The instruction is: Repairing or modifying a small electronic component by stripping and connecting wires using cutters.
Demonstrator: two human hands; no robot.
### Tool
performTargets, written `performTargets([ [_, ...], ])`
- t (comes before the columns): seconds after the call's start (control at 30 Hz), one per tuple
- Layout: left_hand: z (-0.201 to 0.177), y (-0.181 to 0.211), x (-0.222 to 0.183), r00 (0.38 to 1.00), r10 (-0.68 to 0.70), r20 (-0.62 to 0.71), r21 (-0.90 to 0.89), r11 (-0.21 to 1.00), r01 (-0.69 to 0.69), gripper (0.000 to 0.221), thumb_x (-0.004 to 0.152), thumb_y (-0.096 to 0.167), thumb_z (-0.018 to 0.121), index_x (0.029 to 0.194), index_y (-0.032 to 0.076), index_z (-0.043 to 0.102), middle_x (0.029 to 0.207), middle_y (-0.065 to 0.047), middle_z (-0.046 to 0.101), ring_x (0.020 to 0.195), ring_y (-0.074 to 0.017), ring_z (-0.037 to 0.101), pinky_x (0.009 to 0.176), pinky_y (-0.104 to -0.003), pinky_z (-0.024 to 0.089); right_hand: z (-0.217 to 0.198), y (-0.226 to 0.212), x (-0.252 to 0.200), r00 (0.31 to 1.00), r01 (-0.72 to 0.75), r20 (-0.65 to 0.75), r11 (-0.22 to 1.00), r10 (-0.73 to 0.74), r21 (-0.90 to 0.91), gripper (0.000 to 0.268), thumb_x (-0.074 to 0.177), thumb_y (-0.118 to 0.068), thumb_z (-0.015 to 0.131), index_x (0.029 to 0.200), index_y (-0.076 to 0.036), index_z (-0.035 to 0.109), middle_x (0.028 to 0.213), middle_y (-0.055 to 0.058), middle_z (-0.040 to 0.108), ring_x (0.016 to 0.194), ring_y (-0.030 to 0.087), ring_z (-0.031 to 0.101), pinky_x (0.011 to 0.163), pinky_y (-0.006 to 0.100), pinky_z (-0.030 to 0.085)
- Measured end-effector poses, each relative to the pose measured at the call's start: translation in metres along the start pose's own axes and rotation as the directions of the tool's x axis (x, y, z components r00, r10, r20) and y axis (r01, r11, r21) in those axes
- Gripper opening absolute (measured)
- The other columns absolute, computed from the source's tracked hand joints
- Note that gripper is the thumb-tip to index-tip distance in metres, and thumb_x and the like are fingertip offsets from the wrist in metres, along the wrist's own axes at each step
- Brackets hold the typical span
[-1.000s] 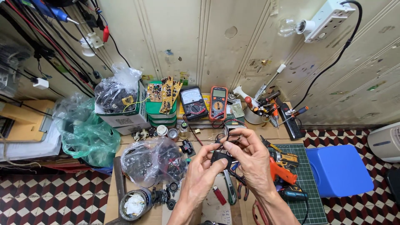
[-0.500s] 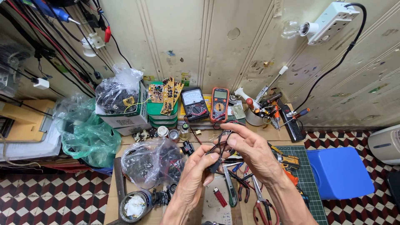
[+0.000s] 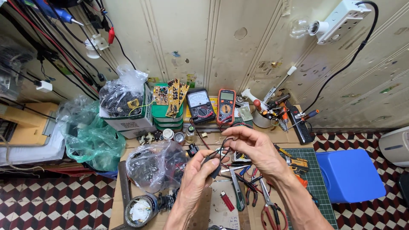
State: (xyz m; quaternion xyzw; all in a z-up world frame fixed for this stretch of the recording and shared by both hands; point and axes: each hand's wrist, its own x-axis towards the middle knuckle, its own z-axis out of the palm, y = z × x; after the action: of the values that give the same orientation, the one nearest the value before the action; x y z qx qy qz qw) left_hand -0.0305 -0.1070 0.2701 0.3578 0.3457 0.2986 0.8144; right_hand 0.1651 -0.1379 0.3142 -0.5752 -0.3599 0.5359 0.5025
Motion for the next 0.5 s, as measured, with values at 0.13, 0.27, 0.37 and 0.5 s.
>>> performTargets([
  [0.13, 0.005, -0.005, -0.002, 0.998, 0.017, 0.054, 0.014, 1.0, -0.018, 0.029, 0.09, 0.022, 0.068, 0.116, 0.007, 0.064, 0.106, -0.004, 0.078, 0.089, -0.001, 0.066, 0.075, -0.017, 0.048, 0.009, 0.012, 0.0, 0.995, 0.1, 0.013, 0.995, -0.1, 0.029, 0.031, 0.092, -0.006, 0.067, 0.122, 0.001, 0.069, 0.099, 0.008, 0.073, 0.085, 0.013, 0.069, 0.075, 0.03, 0.057],
  [0.27, 0.01, -0.003, -0.006, 0.997, 0.019, 0.069, -0.01, 1.0, -0.018, 0.03, 0.091, 0.02, 0.067, 0.117, 0.006, 0.063, 0.106, -0.005, 0.077, 0.081, -0.0012, 0.061, 0.064, -0.016, 0.041, 0.027, 0.007, -0.005, 0.974, 0.177, -0.165, 0.977, -0.156, 0.122, 0.032, 0.092, -0.007, 0.066, 0.124, -0.001, 0.067, 0.102, 0.007, 0.074, 0.078, 0.008, 0.064, 0.062, 0.025, 0.057],
  [0.37, 0.01, -0.003, -0.008, 0.997, 0.024, 0.068, -0.061, 0.998, -0.02, 0.031, 0.092, 0.021, 0.065, 0.118, 0.004, 0.063, 0.105, -0.007, 0.077, 0.071, -0.0011, 0.055, 0.051, -0.016, 0.033, 0.032, 0.007, -0.006, 0.972, 0.159, -0.202, 0.973, -0.123, 0.17, 0.033, 0.091, -0.008, 0.065, 0.124, -0.004, 0.066, 0.1, 0.006, 0.075, 0.069, 0.006, 0.064, 0.055, 0.022, 0.057],
  [0.5, 0.009, -0.008, -0.007, 0.996, 0.041, 0.083, -0.111, 0.993, -0.032, 0.032, 0.091, 0.023, 0.065, 0.117, 0.003, 0.062, 0.103, -0.007, 0.076, 0.069, -0.0021, 0.056, 0.045, -0.017, 0.03, 0.031, 0.019, -0.005, 0.949, 0.208, -0.258, 0.974, -0.179, 0.091, 0.022, 0.095, -0.006, 0.067, 0.115, 0.004, 0.07, 0.083, 0.009, 0.07, 0.061, 0.007, 0.065, 0.05, 0.022, 0.054],
])
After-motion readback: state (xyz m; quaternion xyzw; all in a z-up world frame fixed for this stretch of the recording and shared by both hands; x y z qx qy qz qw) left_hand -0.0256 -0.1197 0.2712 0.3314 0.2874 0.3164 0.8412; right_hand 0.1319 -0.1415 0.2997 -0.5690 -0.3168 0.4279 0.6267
